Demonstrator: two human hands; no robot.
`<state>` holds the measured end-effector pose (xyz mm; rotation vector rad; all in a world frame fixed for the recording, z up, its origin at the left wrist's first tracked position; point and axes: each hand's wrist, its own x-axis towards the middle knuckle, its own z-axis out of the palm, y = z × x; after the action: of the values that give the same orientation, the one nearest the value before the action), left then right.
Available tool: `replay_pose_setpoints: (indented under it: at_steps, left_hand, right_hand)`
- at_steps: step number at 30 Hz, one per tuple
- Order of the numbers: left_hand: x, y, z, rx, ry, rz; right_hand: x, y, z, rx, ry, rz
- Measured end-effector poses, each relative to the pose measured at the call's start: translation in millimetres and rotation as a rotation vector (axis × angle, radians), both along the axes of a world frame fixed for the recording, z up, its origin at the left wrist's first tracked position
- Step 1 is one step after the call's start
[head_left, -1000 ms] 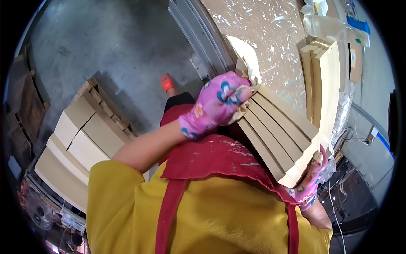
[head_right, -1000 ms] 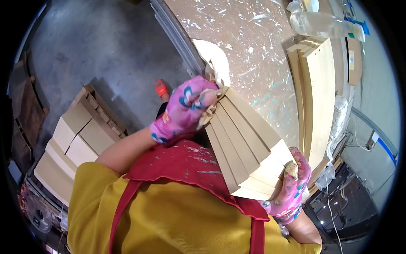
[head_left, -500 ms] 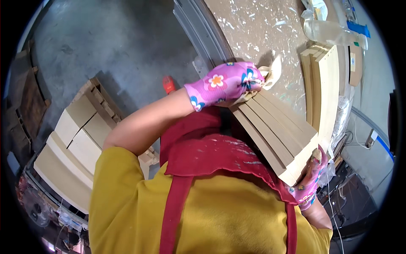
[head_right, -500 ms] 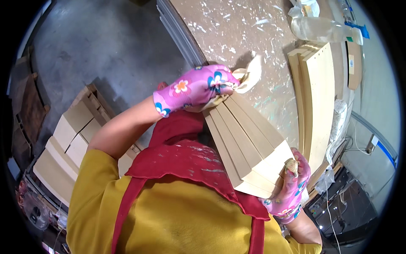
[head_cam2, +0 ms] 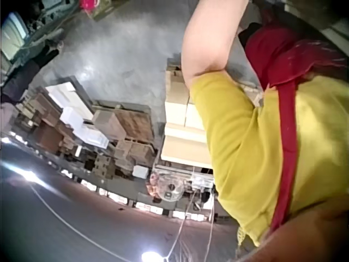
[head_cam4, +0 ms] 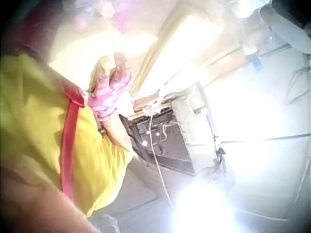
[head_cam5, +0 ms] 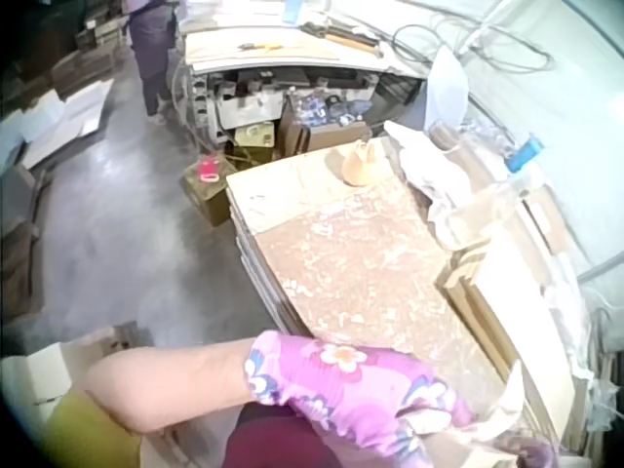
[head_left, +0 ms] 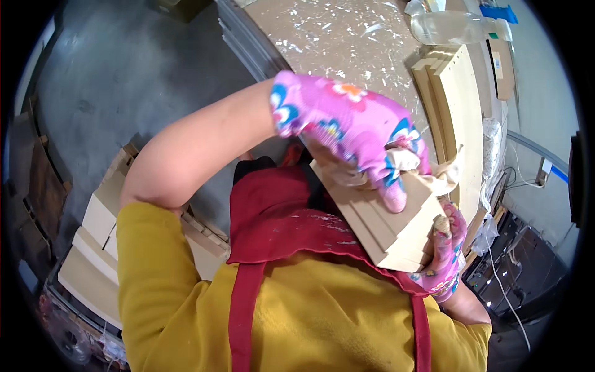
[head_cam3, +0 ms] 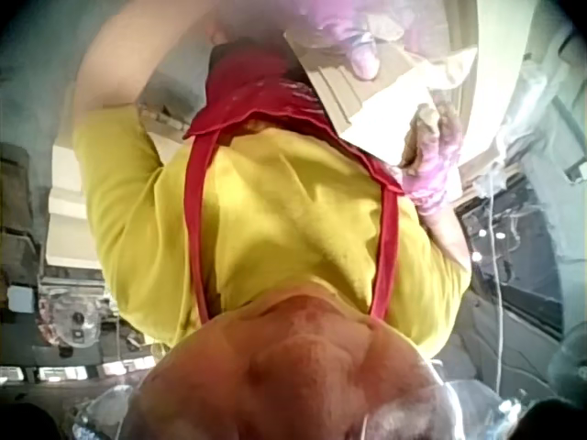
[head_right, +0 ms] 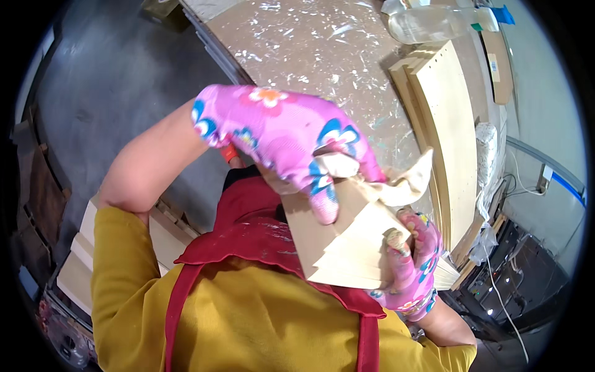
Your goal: The person pours liquid from a plastic bottle onto a cloth and wipes several light-colored wooden boards on a workbench. They repeatedly pick up, stack, and wipe the boards with the cloth, occasionally refilling the cloth with liquid.
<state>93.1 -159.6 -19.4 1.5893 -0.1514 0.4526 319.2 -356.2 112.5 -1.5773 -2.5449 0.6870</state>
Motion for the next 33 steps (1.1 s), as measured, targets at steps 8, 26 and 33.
replay_pose_setpoints:
  at_steps: [8,26,33]
  left_hand:
    - [-25,-8,12,0.148,0.094,0.183]
    - [5,-57,-84,-0.781,-0.259,0.615]
    - [7,-60,-42,-0.629,-0.657,0.648]
  right_hand:
    - [-14,10,-8,0.246,-0.018,-0.046]
    - [3,-7,-12,0.031,0.129,-0.092]
    - [1,-3,-7,0.089,-0.016,-0.033]
